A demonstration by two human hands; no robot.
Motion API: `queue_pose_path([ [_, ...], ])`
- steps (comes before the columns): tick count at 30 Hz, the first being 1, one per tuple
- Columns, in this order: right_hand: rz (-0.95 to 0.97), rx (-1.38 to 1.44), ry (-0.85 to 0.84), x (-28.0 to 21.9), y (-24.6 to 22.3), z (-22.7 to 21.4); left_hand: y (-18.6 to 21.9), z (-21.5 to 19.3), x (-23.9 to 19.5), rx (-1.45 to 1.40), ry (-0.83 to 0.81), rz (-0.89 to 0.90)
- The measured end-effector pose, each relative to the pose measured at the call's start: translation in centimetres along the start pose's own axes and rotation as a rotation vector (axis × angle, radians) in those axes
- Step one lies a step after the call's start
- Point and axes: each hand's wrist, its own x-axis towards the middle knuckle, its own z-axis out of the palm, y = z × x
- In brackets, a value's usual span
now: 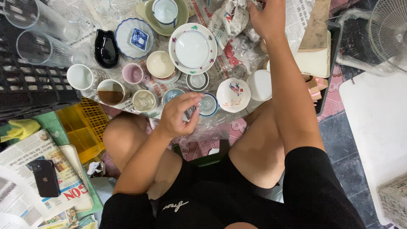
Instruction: The person sits cross-legged and wraps small ceramic items, including cups and saucers, in newspaper. They fold the paper around each item and place the wrapped bundle on a nearby pile.
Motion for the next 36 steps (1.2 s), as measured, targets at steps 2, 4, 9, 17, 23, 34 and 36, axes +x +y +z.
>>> queue_pose_path([
  [2,0.015,-0.004,0.02,0.0,-0.3,-0.6,0.0,0.1,-0.1,0.002,0.004,-0.003],
  [4,0.024,0.024,0.035,-0.1,-0.7,-1.2,0.0,0.0,-0.1,-0.005,0.006,-0.001],
  [9,0.067,0.131,0.074,-0.4,-1.2,-2.7,0.1,0.3,-0.2,-0.004,0.002,0.006],
  [17,0.254,0.158,0.124,0.4,-0.8,-2.3,0.1,0.3,0.1,-0.027,0.0,-0.024],
  [23,0.257,0.214,0.185,1.0,-1.5,-2.0,0.0,0.5,0.1,-0.04,-0.02,-0.072],
  [34,0.323,0.525,0.212,1.4,-5.9,-2.4,0.2,0.9,0.0,-0.071,-0.023,-0.171],
  [36,0.279,0.622,0.206,1.7,-6.8,-2.7,0.0,0.9,-0.1,-0.063,-0.024,-0.173],
])
